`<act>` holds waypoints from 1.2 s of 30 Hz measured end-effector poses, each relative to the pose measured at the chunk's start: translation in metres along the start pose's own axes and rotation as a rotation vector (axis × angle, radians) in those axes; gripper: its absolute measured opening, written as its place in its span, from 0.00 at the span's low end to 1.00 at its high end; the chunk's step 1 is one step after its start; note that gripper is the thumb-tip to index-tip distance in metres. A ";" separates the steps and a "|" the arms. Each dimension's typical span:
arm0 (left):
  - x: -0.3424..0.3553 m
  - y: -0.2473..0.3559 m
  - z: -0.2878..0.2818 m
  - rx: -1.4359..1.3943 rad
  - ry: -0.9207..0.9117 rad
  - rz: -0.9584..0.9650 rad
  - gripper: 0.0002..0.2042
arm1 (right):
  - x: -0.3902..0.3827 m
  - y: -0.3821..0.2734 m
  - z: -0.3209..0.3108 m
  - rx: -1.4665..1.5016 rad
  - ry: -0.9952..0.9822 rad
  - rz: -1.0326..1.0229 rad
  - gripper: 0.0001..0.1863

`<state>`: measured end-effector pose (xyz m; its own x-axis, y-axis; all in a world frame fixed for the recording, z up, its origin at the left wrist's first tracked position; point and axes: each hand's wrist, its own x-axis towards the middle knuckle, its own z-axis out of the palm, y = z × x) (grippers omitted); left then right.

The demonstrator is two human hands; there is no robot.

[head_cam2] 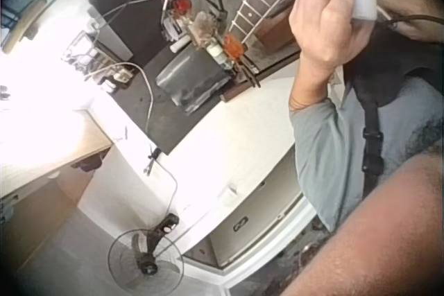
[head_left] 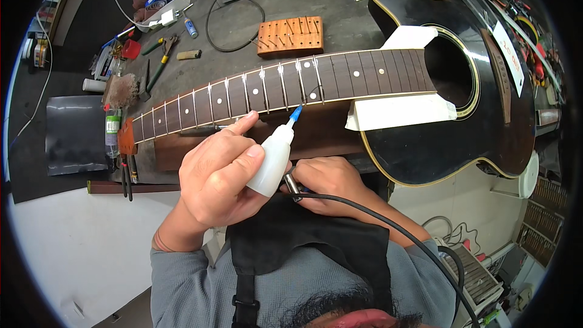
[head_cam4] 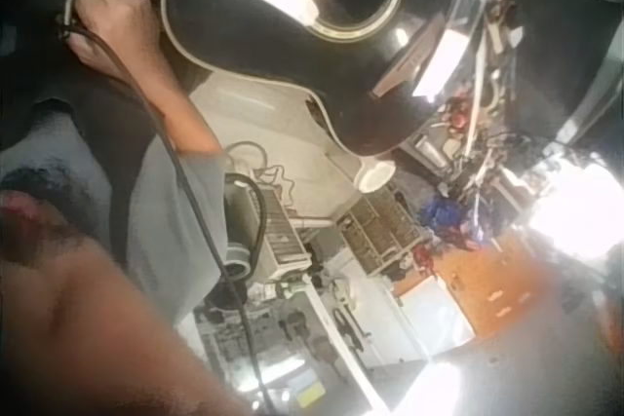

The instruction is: The person installs frets on a guitar neck by applying glue into fret slots, inserting fret wire, and tapping each fret into place with a hammer. The person also uses a file to smooth the fret ends and a small tool to adjust the frets. The guitar neck is clamped to a workbench during the process.

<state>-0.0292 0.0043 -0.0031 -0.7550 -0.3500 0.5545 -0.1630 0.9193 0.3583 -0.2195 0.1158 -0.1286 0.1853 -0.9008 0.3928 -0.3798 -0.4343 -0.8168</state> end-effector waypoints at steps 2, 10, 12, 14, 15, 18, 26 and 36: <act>-0.001 0.000 0.001 0.017 0.010 0.007 0.30 | 0.000 0.000 0.000 -0.009 -0.011 0.000 0.19; 0.010 -0.006 0.005 0.050 0.049 0.043 0.29 | 0.000 -0.001 -0.001 -0.006 0.003 -0.006 0.19; 0.011 -0.007 0.006 0.064 0.055 0.046 0.29 | 0.001 0.001 0.002 -0.006 0.035 -0.026 0.19; 0.011 -0.008 0.005 0.063 0.042 0.045 0.29 | 0.000 -0.001 -0.001 0.005 0.001 -0.001 0.19; 0.011 -0.007 0.005 0.062 0.036 0.044 0.29 | 0.000 -0.002 -0.002 0.011 -0.016 0.012 0.19; 0.011 -0.002 0.004 0.068 0.029 0.036 0.29 | -0.001 -0.001 -0.002 0.003 -0.015 0.003 0.19; 0.003 0.006 0.001 0.073 0.011 0.038 0.28 | -0.002 0.001 0.000 0.000 -0.005 -0.007 0.18; -0.006 0.012 -0.003 0.075 -0.019 0.042 0.28 | -0.002 0.004 0.003 0.005 0.039 -0.053 0.18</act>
<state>-0.0251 0.0167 0.0004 -0.7736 -0.3082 0.5536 -0.1778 0.9442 0.2773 -0.2187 0.1158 -0.1344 0.1693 -0.8757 0.4522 -0.3656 -0.4819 -0.7963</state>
